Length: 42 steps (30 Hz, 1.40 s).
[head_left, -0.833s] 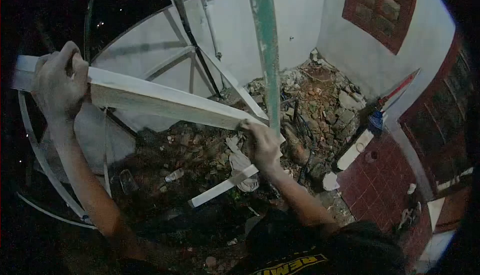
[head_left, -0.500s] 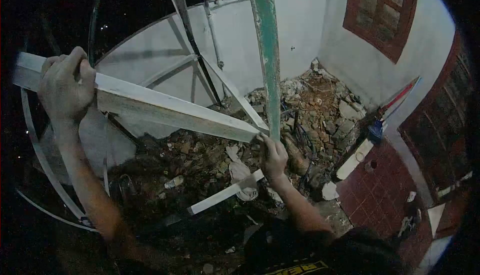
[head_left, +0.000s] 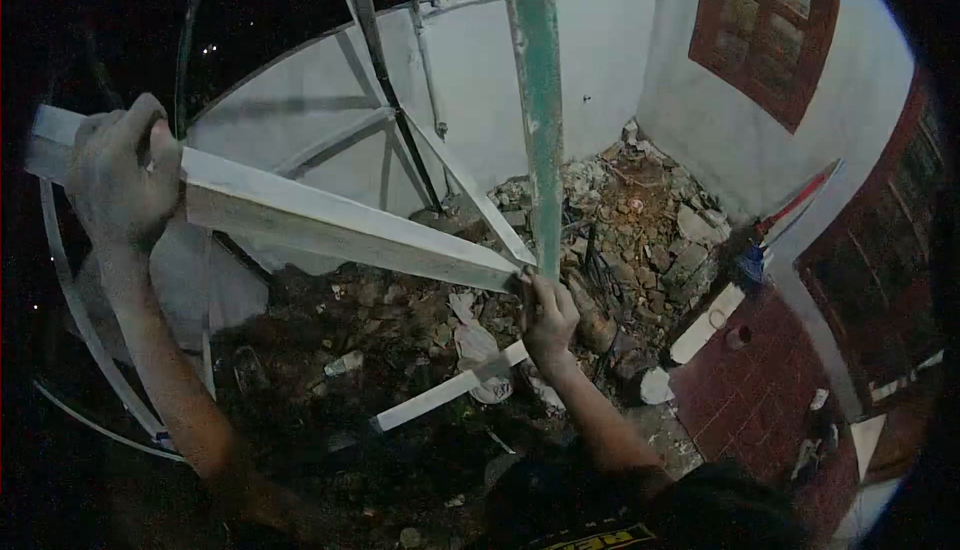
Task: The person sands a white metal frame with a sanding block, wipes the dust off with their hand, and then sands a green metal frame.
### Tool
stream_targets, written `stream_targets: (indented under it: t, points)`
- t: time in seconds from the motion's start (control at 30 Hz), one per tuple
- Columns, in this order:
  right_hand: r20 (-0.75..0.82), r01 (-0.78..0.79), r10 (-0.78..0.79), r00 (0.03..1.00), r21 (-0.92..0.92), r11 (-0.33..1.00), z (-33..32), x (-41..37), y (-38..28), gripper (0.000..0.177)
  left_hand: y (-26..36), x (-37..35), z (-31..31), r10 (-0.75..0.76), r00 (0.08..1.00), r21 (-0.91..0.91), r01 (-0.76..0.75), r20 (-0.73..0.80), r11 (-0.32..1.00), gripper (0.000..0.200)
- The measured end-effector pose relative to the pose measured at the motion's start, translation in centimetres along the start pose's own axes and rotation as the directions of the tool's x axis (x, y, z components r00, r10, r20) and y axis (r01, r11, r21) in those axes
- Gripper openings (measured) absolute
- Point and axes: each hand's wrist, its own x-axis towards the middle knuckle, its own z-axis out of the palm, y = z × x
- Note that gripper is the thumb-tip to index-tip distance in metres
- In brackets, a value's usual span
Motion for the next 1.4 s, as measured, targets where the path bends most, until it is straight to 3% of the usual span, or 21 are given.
stream_targets:
  t: [0.07,0.13,0.17,0.2,0.27,0.37,0.47,0.5,0.57,0.63,0.73,0.8,0.83,0.93,1.03,1.1,1.13,1.2,1.23,1.3,1.4]
  points:
    - [0.019,-0.017,0.019,1.0,-0.101,0.995,0.3,-0.8,0.2,0.023,0.0,-0.4,0.3,-0.027,1.0,0.025,0.027,-0.012,0.999,0.013]
    - [-0.062,-0.138,0.143,0.988,0.091,0.986,1.3,-0.1,-2.4,0.021,-0.4,-0.5,0.7,-0.052,0.999,0.05,0.052,0.008,0.997,0.014]
    - [-0.14,0.066,-0.052,0.989,0.097,0.993,1.5,1.6,-3.7,0.024,-0.4,-0.4,0.6,-0.055,0.998,0.05,0.055,0.002,0.997,0.014]
    - [-0.142,0.064,-0.05,0.989,0.092,0.994,1.9,2.4,-4.7,0.024,-0.2,-0.4,0.5,-0.057,0.998,0.038,0.056,0.017,0.998,0.013]
    - [-0.044,0.218,-0.214,0.976,0.125,0.968,2.5,3.1,-5.9,0.032,0.0,-0.3,0.3,-0.056,0.998,0.024,0.055,0.032,0.998,0.013]
    - [-0.013,0.255,-0.255,0.967,0.076,0.964,1.8,1.9,-3.1,0.039,-0.3,-0.5,0.2,-0.041,0.998,0.029,0.04,0.053,0.999,0.013]
    - [0.061,0.065,-0.064,0.996,-0.005,0.998,-0.8,-0.6,0.7,0.039,0.1,-0.2,0.4,-0.046,0.999,0.025,0.046,-0.003,0.999,0.013]
    - [0.072,0.067,-0.067,0.995,0.002,0.998,-0.4,-0.9,0.9,0.039,0.1,-0.3,0.6,-0.061,0.998,0.045,0.061,-0.012,0.997,0.014]
    - [0.012,-0.04,0.04,0.999,0.056,0.998,0.7,-1.5,0.5,0.039,0.0,-0.4,0.5,-0.065,0.998,0.065,0.065,-0.012,0.996,0.014]
    - [-0.012,0.215,-0.215,0.977,0.091,0.972,1.8,1.0,-2.9,0.038,0.3,-0.3,0.4,-0.11,0.994,0.103,0.108,0.018,0.989,0.014]
    - [-0.074,0.125,-0.114,0.991,0.177,0.976,3.0,2.3,-6.7,0.033,0.4,-0.2,0.2,-0.095,0.995,0.048,0.094,0.019,0.994,0.016]
    - [-0.066,0.208,-0.202,0.977,0.106,0.972,3.2,2.0,-5.5,0.03,0.2,-0.3,0.2,-0.088,0.996,0.046,0.086,0.034,0.995,0.016]
    - [-0.134,0.22,-0.202,0.97,0.14,0.965,2.4,2.3,-4.9,0.028,0.1,-0.3,0.2,-0.082,0.996,0.05,0.079,0.048,0.996,0.017]
    - [-0.039,0.006,-0.006,0.999,0.015,1.0,1.0,-1.7,2.5,0.023,0.1,-0.4,0.4,-0.135,0.985,0.05,0.131,0.104,0.99,0.017]
    - [-0.023,-0.093,0.093,0.995,0.007,0.996,1.3,-2.6,2.0,0.033,-0.1,-0.2,0.2,-0.09,0.991,0.085,0.081,0.097,0.993,0.017]
    - [-0.206,0.029,0.002,0.979,0.148,0.989,2.5,-0.5,-1.6,0.022,0.0,-0.4,0.3,-0.062,0.997,0.099,0.057,0.055,0.993,0.017]
    - [-0.217,0.017,0.014,0.976,0.143,0.99,2.6,0.3,-3.6,0.022,0.0,-0.4,0.5,-0.042,0.999,0.117,0.04,0.016,0.992,0.017]
    - [-0.106,0.175,-0.161,0.981,0.139,0.975,2.6,1.2,-6.5,0.026,-0.5,-0.3,0.5,0.017,1.0,0.088,-0.018,0.014,0.996,0.017]
    - [-0.102,0.171,-0.158,0.982,0.137,0.976,2.5,1.1,-6.1,0.026,-0.6,-0.5,0.4,0.021,0.999,0.075,-0.023,0.028,0.997,0.017]
    - [-0.032,0.345,-0.343,0.939,0.061,0.937,2.8,1.0,-4.7,0.029,-0.6,-0.3,0.3,0.025,0.999,0.063,-0.027,0.036,0.998,0.017]
    - [0.059,0.301,-0.298,0.953,-0.044,0.953,2.4,-2.6,0.3,0.027,-0.2,-0.3,0.1,0.04,0.999,0.063,-0.039,-0.006,0.997,0.017]
